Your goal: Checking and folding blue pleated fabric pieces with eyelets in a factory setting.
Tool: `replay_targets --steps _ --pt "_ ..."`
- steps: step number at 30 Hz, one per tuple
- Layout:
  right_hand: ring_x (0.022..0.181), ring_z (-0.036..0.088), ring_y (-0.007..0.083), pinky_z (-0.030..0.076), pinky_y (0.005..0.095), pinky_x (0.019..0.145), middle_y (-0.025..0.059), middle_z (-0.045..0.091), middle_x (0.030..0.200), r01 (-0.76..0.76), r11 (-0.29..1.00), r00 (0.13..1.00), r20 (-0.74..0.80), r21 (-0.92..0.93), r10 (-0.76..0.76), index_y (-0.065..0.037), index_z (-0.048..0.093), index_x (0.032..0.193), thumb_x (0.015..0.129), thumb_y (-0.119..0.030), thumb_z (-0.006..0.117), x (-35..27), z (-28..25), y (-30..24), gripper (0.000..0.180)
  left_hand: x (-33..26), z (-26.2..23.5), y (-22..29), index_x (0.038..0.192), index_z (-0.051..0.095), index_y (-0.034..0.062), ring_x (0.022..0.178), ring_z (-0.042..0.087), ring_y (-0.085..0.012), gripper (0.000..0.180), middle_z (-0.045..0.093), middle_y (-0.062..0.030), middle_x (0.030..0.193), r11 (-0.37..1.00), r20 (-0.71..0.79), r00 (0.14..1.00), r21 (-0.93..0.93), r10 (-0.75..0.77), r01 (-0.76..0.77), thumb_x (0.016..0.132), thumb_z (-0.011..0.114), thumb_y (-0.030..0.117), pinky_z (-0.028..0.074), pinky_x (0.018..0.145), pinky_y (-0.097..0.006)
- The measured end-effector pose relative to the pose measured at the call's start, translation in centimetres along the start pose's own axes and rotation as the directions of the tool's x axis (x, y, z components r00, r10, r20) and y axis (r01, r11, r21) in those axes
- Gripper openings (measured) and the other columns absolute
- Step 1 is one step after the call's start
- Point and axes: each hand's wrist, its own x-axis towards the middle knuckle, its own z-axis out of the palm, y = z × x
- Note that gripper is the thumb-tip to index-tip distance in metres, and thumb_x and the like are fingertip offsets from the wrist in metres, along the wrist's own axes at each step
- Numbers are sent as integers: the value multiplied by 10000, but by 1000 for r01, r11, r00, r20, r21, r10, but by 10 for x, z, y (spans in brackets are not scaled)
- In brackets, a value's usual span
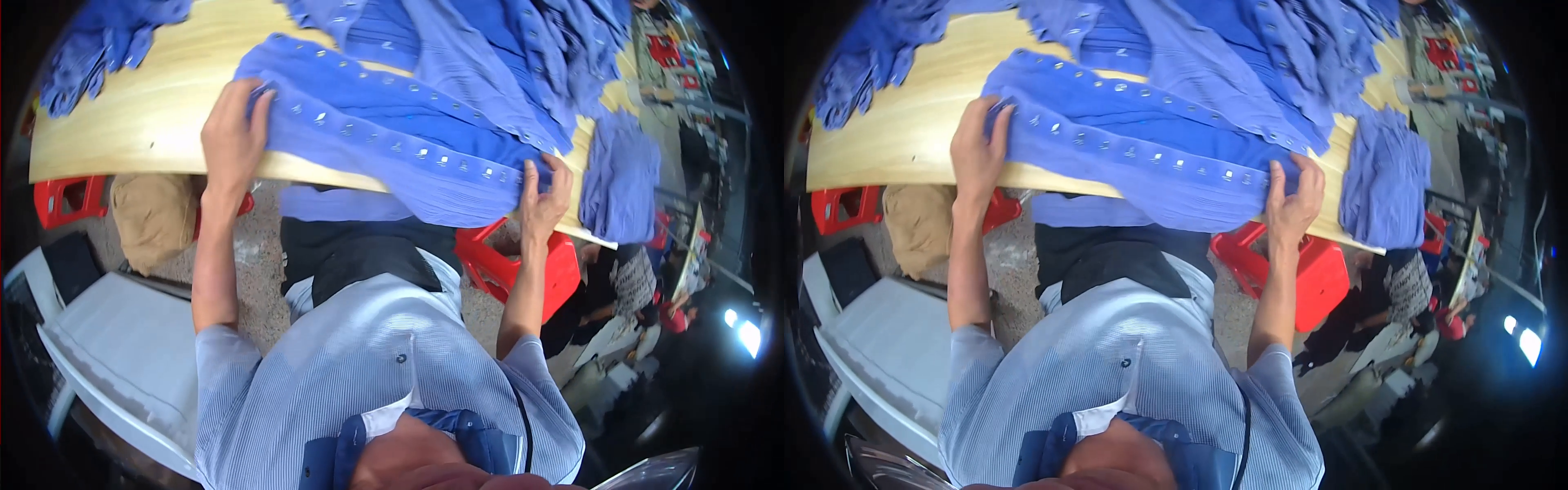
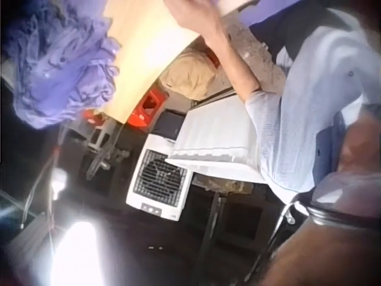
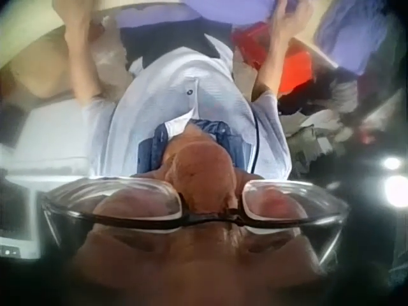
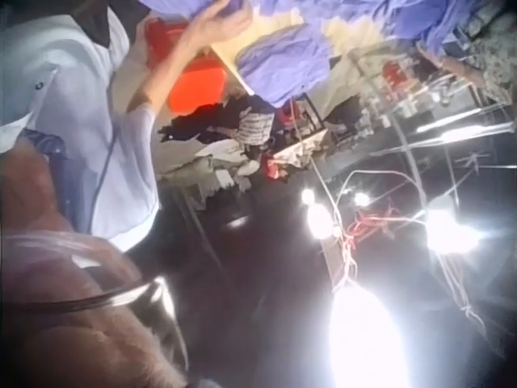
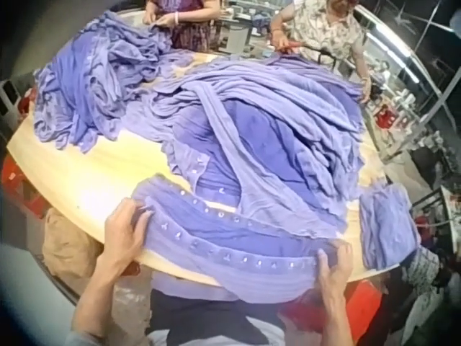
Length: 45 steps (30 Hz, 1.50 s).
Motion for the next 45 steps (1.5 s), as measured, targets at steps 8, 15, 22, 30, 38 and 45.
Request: replay_targets --steps 8,15,22,30,38,45 --pt "1249 662 369 495 482 1063 167 738 1294 53 986 987 144 157 -76 -31 795 1152 783 -217 972 -35 -25 11 450 -5 2 -27 1290 636 -21 1010 632 -148 188 689 -98 1154 955 -99 974 -239 -202 174 1156 654 110 535 906 -295" --pt "1102 709 327 506 445 977 138 766 1181 109 986 984 128 128 -125 -36 787 1043 882 -68 868 -34 -21 26 183 37 -21 -7 1280 659 -16 974 703 -175 195 760 -136 1107 984 -57 986 -92 -157 151 1161 650 138 571 899 -329" --pt "1158 699 364 558 449 994 179 727 1276 -51 998 997 61 36 48 -9 743 1317 948 -169 872 -18 -18 38 422 42 -9 -21 1341 706 42 1134 724 -456 257 742 -218 1251 900 343 930 434 -130 -34 1107 633 122 578 963 -516" --pt "1064 706 354 546 492 946 160 739 1088 -357 934 933 74 37 353 -27 790 1167 860 -256 940 5 5 39 411 37 64 139 1239 759 48 1166 727 -369 324 762 -164 1230 900 163 895 -215 415 -378 937 855 116 567 1007 -461" --pt "799 685 235 563 392 774 116 728 915 -411 846 911 138 340 388 -3 748 1055 914 -86 848 16 4 41 192 47 197 207 1038 738 61 941 714 -335 148 732 -110 1035 783 221 769 -359 600 -508 926 811 125 554 813 -469" --pt "774 686 283 558 401 745 142 713 937 -144 957 932 -289 251 216 -9 720 1043 898 100 662 41 -10 76 190 48 166 218 1062 749 104 892 720 -288 222 744 -77 1005 616 -60 697 -418 715 -668 874 822 10 542 762 -429"
